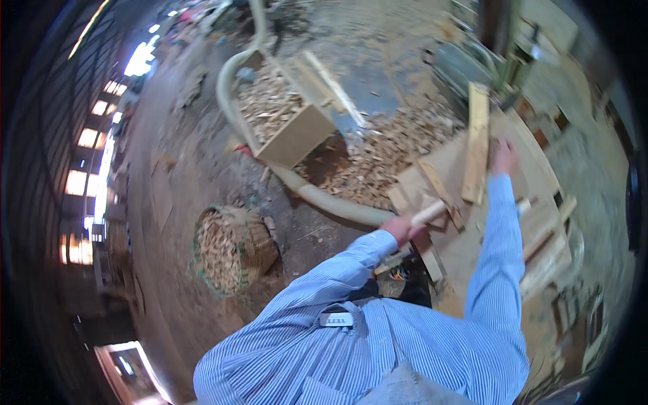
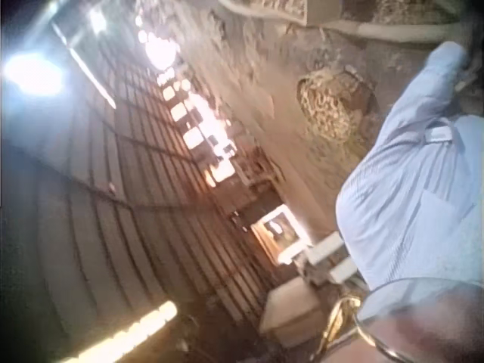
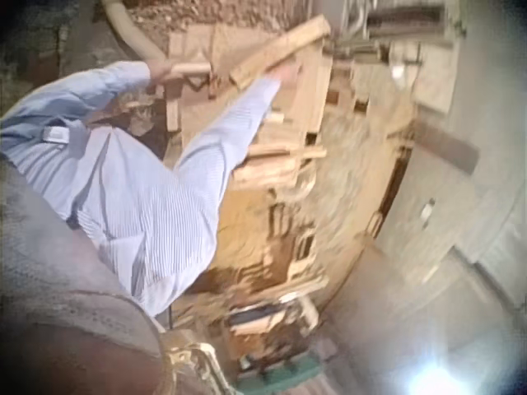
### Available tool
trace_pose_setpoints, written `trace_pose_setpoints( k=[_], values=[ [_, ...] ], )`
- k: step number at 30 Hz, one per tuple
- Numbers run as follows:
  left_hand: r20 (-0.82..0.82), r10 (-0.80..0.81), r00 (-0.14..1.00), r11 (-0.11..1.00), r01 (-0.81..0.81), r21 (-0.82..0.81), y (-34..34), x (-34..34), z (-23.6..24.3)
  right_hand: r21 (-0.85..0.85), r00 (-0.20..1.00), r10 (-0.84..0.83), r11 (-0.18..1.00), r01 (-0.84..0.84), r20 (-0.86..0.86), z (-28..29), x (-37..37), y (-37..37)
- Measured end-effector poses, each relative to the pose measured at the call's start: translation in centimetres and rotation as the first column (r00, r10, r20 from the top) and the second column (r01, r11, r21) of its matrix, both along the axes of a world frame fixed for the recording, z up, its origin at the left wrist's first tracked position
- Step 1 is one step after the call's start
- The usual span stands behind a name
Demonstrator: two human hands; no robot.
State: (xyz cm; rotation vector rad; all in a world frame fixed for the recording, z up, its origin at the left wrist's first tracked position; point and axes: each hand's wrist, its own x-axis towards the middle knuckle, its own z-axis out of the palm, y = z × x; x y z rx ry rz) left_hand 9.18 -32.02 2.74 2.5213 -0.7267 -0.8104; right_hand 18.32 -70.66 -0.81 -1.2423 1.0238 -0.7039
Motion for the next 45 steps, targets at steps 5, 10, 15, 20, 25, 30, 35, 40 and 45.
trace_pose_setpoints(
  k=[5,10,15,20,25,30,35,40,45],
  values=[
    [-0.021,0.002,1.000,1.000,-0.003,-0.023,2.8,-0.6,0.6,-0.192,0.974,0.219,0.960,-0.204,0.061,2.9,-6.0,11.7],
    [-0.157,0.346,0.925,0.826,-0.379,-0.417,7.1,-1.1,0.0,-0.101,0.805,0.593,0.801,-0.590,-0.003,5.9,-10.2,26.1],
    [-0.838,0.292,0.461,0.141,-0.887,-0.440,16.2,-1.0,0.8,-0.067,0.500,0.866,0.499,-0.864,0.000,8.6,-12.7,38.8],
    [-0.856,0.393,0.336,-0.056,-0.921,-0.387,29.8,-3.3,0.5,-0.242,0.282,0.938,0.231,-0.942,-0.203,8.6,-12.6,48.5],
    [-0.572,0.792,0.214,-0.084,-0.890,-0.449,46.5,-10.1,-6.8,-0.560,0.318,0.729,-0.108,-0.821,-0.606,6.5,-11.9,50.1],
    [-0.097,0.862,0.498,0.489,-0.765,0.420,59.7,-26.4,-15.9,-0.257,0.112,0.517,-0.217,-0.942,-0.848,5.4,-12.9,51.6],
    [-0.391,0.831,0.397,0.555,-0.642,0.529,60.2,-34.8,-19.0,-0.222,0.133,0.495,-0.126,-0.967,-0.859,5.6,-12.6,54.2],
    [-0.527,0.803,0.278,0.494,-0.806,0.327,58.9,-28.3,-22.0,-0.207,0.169,0.447,-0.037,-0.978,-0.879,5.9,-12.3,54.8],
    [-0.929,0.370,-0.033,-0.255,-0.965,-0.067,60.3,-6.3,-14.9,-0.223,0.182,0.437,-0.043,-0.974,-0.881,7.2,-12.0,55.0]
  ],
)
